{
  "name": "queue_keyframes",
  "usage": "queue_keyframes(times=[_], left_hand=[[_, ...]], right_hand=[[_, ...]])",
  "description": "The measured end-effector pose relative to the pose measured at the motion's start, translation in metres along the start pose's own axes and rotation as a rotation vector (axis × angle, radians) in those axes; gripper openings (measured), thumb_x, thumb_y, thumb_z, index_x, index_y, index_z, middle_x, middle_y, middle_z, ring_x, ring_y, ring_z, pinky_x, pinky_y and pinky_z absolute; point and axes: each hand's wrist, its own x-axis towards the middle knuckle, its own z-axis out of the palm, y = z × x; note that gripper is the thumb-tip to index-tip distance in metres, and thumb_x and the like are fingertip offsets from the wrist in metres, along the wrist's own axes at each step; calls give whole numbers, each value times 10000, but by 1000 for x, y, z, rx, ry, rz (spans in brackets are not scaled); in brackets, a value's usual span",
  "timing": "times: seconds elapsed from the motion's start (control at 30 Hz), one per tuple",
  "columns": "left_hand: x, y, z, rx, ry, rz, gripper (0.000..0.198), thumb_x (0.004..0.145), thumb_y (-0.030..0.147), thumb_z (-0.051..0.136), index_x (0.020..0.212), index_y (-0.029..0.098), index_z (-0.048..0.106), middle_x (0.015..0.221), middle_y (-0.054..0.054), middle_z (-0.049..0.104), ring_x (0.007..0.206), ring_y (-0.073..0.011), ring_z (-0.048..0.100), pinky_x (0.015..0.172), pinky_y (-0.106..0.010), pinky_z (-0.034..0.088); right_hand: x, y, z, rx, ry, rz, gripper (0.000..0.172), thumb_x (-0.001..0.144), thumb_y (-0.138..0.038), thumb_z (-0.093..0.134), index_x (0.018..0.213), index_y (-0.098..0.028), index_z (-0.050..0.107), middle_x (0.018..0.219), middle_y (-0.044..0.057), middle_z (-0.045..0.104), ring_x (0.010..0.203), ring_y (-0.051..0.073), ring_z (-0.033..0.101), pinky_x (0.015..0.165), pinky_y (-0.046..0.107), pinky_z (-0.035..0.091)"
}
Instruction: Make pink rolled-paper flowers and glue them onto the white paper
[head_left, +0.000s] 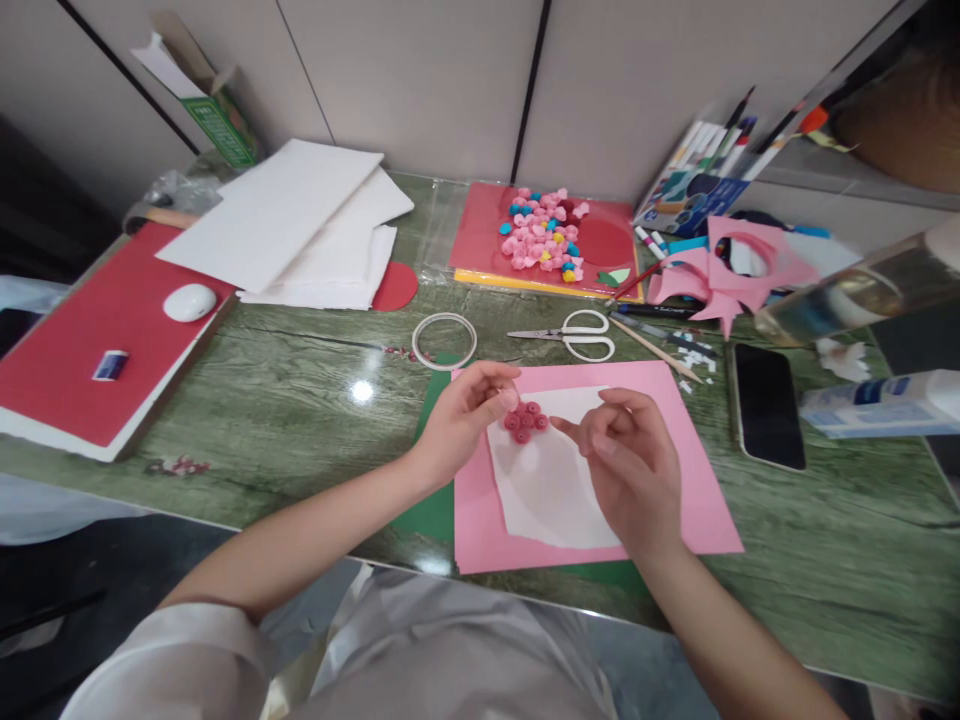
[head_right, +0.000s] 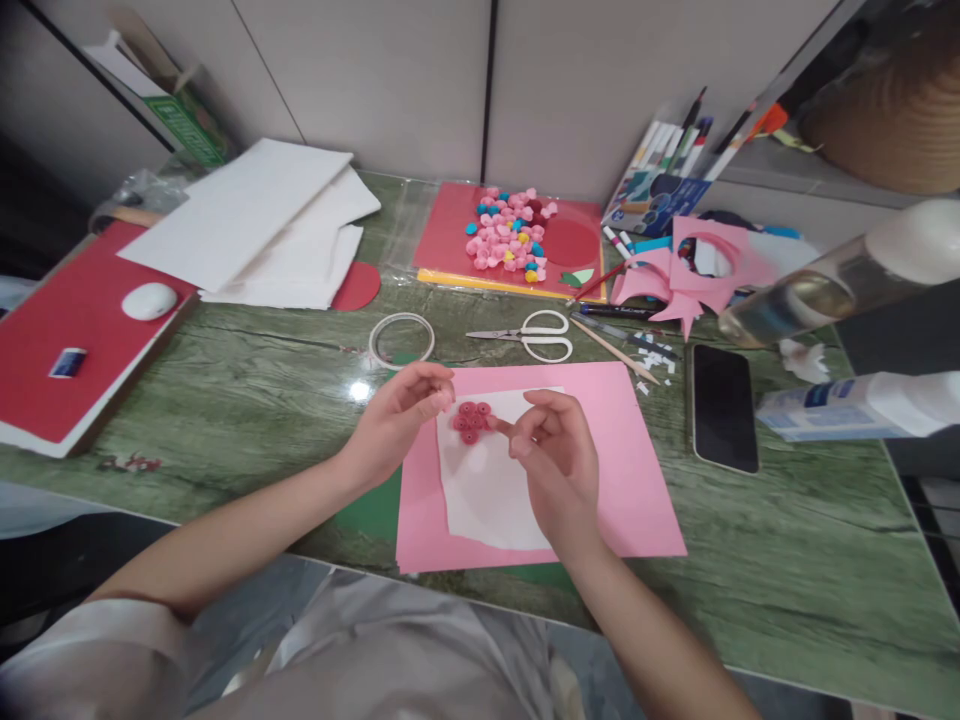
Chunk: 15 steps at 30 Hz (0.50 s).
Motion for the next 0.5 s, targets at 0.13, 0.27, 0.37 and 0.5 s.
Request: queue_keyframes(times=[0.13, 0.27, 0.37, 0.5], left_hand=[[0, -1, 0, 9, 22, -22, 130, 760, 226, 600, 883, 188, 583, 757, 8, 539, 706, -96, 488, 674, -221, 376], [2, -5, -1, -74, 44, -51, 155, 725, 217, 645, 864, 187, 585, 731, 16, 561, 678, -88, 503, 665, -219, 384], [2, -8, -2, -143, 37, -62, 174, 707, 194, 665, 863, 184, 587, 701, 21, 578, 653, -80, 516, 651, -214, 388], [2, -8, -3, -198, 24, -68, 190, 697, 173, 674, 869, 179, 595, 694, 22, 592, 638, -74, 526, 644, -212, 393]], right_hand=[[1, -1, 0, 9, -4, 1, 282, 728, -186, 597, 988, -263, 520, 649, -49, 441, 613, 103, 419, 832, 434, 472], [0, -1, 1, 2, 5, 1, 283, 724, -187, 597, 986, -263, 522, 646, -49, 440, 611, 104, 418, 834, 434, 471], [0, 0, 0, 8, -1, 0, 287, 730, -176, 590, 995, -259, 521, 653, -48, 444, 616, 102, 416, 841, 430, 466], [0, 1, -2, 0, -7, -8, 284, 735, -173, 586, 998, -257, 519, 649, -47, 444, 619, 103, 419, 836, 425, 467]])
